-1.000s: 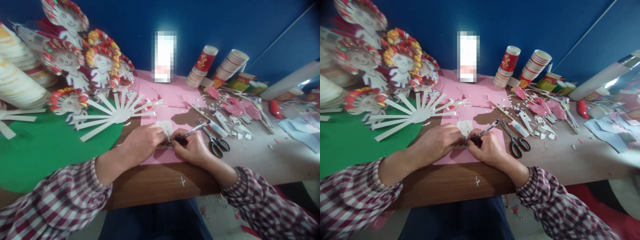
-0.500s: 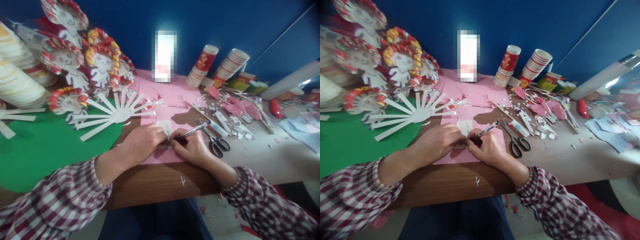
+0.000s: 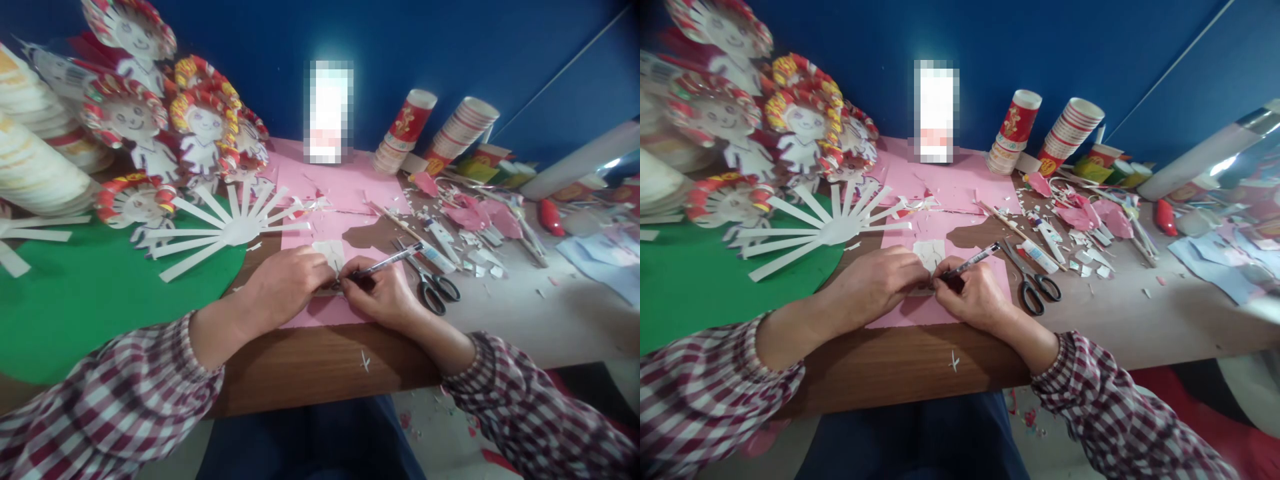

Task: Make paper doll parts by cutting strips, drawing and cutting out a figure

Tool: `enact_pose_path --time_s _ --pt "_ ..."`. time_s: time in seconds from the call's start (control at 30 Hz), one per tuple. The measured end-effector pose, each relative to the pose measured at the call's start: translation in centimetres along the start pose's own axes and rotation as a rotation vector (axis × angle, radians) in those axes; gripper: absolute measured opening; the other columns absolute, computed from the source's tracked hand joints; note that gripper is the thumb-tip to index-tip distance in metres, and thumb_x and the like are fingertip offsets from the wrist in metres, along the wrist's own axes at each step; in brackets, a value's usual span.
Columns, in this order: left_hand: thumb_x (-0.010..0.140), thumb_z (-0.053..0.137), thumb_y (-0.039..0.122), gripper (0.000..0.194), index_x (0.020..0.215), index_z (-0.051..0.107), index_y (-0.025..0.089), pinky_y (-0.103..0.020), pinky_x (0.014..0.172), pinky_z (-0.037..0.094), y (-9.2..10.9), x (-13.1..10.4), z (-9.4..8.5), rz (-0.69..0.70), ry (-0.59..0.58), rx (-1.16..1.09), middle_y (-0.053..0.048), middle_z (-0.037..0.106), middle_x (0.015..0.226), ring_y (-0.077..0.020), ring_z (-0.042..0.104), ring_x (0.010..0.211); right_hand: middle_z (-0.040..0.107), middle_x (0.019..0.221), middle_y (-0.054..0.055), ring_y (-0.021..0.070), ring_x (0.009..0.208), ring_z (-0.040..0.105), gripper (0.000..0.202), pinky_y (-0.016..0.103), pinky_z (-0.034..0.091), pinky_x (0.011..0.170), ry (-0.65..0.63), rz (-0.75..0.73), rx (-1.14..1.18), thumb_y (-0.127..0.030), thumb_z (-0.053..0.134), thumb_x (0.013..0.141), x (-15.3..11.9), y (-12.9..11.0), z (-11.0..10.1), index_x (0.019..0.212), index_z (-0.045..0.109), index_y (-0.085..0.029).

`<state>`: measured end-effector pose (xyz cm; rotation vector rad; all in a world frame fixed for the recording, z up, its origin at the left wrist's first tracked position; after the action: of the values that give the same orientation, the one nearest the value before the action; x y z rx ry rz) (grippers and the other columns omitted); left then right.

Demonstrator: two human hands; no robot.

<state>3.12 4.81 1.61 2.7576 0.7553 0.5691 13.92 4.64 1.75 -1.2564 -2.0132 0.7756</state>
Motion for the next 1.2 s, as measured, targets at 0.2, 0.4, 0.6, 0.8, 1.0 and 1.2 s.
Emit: enact_pose_path --time_s 0.2,0.4,0.6,0.8,1.0,1.2 --pt "0.093 0.051 0.019 0.013 0.088 0.063 0.018 -0.030 0.075 0.043 -0.1 0.0 0.1 -0.011 -0.012 0.016 -0.002 0.062 0.082 -0.0170 0.055 0.080 0.065 0.065 0.000 0.0137 0.061 0.059 0.008 0.024 0.046 0.059 -0.002 0.031 -0.032 -0.013 0.056 0.075 0.0 0.0 -0.1 0.075 0.063 -0.017" --pt "0.093 0.049 0.017 0.014 0.093 0.063 0.018 -0.031 0.076 0.044 -0.2 0.0 0.2 -0.016 -0.016 0.006 -0.003 0.063 0.085 -0.0173 0.056 0.082 0.066 0.068 0.000 0.0143 0.065 0.060 0.008 0.024 0.047 0.062 0.008 0.022 0.013 -0.013 0.056 0.076 0.0 0.0 0.0 0.078 0.064 -0.017" --pt "0.094 0.046 0.016 0.014 0.098 0.059 0.017 -0.031 0.076 0.045 -0.3 -0.2 0.3 -0.033 -0.012 0.052 -0.004 0.063 0.085 -0.0177 0.057 0.082 0.064 0.067 -0.001 0.0138 0.065 0.060 0.009 0.024 0.047 0.062 0.045 0.032 0.025 -0.012 0.056 0.074 0.1 0.4 -0.4 0.075 0.062 -0.018" --pt "0.093 0.043 0.018 0.019 0.110 0.051 0.017 -0.027 0.065 0.046 -1.1 -0.2 0.2 -0.170 -0.025 0.129 -0.003 0.064 0.082 -0.0165 0.060 0.073 0.066 0.070 0.000 0.0147 0.067 0.061 0.005 0.025 0.048 0.064 0.088 0.075 0.032 -0.015 0.058 0.077 0.0 0.9 -0.8 0.077 0.061 -0.019" --pt "0.091 0.044 0.017 0.023 0.114 0.049 0.017 -0.029 0.066 0.047 -1.0 -0.2 -0.1 -0.169 -0.019 0.110 -0.005 0.066 0.087 -0.0178 0.062 0.076 0.069 0.076 0.001 0.0147 0.070 0.064 0.007 0.025 0.051 0.066 0.046 0.043 0.109 -0.016 0.058 0.082 -0.1 0.9 -0.1 0.086 0.063 -0.018" --pt "0.092 0.045 0.017 0.019 0.109 0.051 0.016 -0.031 0.065 0.048 -0.9 -0.1 -0.1 -0.153 -0.023 0.085 -0.005 0.064 0.084 -0.0191 0.060 0.074 0.070 0.079 0.002 0.0152 0.073 0.066 0.008 0.026 0.052 0.069 0.043 0.032 0.091 -0.016 0.057 0.083 -0.1 1.1 0.1 0.088 0.063 -0.018"
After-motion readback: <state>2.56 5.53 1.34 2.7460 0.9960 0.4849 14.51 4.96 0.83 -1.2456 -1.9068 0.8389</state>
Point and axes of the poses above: each hand's wrist, its own x-axis towards the middle knuckle, its own z-axis out of the palm, y = z × x, the point moved 8 cm from there along x, towards the middle knuckle
